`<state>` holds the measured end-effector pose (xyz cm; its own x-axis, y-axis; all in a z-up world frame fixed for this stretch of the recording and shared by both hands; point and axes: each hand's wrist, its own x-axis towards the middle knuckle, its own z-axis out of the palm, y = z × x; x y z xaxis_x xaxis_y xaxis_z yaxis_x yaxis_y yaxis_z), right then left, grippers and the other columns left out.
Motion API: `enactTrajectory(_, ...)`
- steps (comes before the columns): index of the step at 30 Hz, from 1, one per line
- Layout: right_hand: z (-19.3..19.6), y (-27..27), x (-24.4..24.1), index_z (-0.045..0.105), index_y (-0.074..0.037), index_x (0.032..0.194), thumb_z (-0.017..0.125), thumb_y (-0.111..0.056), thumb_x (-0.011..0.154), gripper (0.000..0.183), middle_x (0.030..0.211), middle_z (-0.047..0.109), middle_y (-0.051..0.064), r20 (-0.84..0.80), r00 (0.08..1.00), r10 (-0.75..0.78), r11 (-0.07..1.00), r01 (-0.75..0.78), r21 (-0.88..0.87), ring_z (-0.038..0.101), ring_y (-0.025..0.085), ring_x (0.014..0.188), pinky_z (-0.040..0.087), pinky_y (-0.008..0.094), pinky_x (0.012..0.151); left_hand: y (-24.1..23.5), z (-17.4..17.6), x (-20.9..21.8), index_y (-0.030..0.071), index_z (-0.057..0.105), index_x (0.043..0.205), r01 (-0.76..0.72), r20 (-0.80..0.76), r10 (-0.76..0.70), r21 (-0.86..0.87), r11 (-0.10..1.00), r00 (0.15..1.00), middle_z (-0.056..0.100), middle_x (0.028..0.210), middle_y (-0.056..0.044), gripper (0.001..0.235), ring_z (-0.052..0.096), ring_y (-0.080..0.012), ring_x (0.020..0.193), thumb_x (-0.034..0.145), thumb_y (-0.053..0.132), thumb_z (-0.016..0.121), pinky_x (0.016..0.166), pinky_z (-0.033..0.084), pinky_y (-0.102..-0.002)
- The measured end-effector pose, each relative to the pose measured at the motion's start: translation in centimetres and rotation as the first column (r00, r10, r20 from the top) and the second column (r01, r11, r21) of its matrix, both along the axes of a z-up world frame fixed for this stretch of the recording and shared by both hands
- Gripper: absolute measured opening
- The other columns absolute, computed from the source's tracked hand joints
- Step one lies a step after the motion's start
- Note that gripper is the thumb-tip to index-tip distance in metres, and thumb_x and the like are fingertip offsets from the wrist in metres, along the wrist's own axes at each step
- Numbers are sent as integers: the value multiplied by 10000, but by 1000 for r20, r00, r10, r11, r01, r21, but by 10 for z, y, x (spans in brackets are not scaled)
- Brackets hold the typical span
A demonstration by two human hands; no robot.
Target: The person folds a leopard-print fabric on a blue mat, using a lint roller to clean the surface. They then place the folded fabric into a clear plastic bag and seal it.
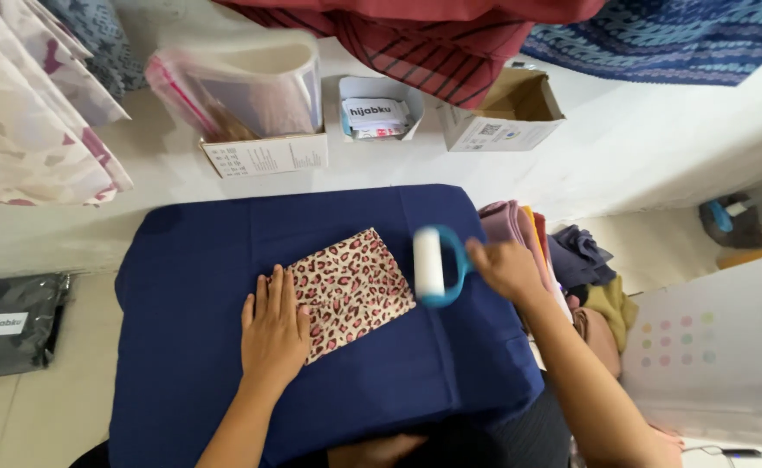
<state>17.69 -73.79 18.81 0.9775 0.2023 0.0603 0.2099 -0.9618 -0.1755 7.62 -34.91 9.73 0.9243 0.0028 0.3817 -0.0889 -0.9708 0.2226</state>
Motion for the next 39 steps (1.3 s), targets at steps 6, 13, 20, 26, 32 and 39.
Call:
enactTrajectory(6,-27,34,15,704,-32,774,411,-581,1062,686,852,721,248,-72,927,-368,792,353,499,674,450,1004,470,593,824,10,12,8,76,311,1607,-71,-89,43,-342,937,995,349,1637,-168,712,403,-356,1457,988,355,526,1171,291,-492)
enactTrajectory(13,-35,83,15,638,-145,1165,648,-518,891,463,1099,672,151,306,823,-478,873,407,269,653,368,1053,512,502,854,63,-19,69,373,587,1366,-124,-340,61,-167,978,939,695,1111,54,584,645,-258,1115,854,654,605,921,454,-510)
enactTrajectory(20,14,142,-3,549,-97,1474,638,-27,728,755,1490,541,159,509,704,495,589,-702,400,442,400,1436,313,506,1184,41,66,34,235,747,998,272,-70,-376,-572,774,924,729,1173,-46,249,675,-308,1153,753,213,785,963,530,-443)
enactTrajectory(26,109,115,-94,770,-107,974,691,-105,646,338,1360,598,110,177,724,667,720,-687,101,327,381,1476,182,703,1158,-5,160,-69,141,691,882,406,-120,-668,-711,574,735,769,765,30,138,679,-139,595,780,147,784,577,529,-286)
enactTrajectory(32,83,72,-167,608,-121,806,684,-55,718,133,892,648,19,-11,710,705,696,-689,203,636,238,938,298,580,1124,-19,113,-116,132,710,929,556,-132,-805,-658,507,578,766,1118,13,208,696,-203,1049,722,124,732,911,529,-335)
enactTrajectory(39,59,62,-151,732,-144,900,755,-132,814,90,912,754,-17,-82,760,645,671,-512,537,678,184,886,452,346,913,-17,98,-108,130,769,968,452,-94,-837,-806,381,538,797,1155,-44,323,761,-229,1083,730,336,843,903,576,-353)
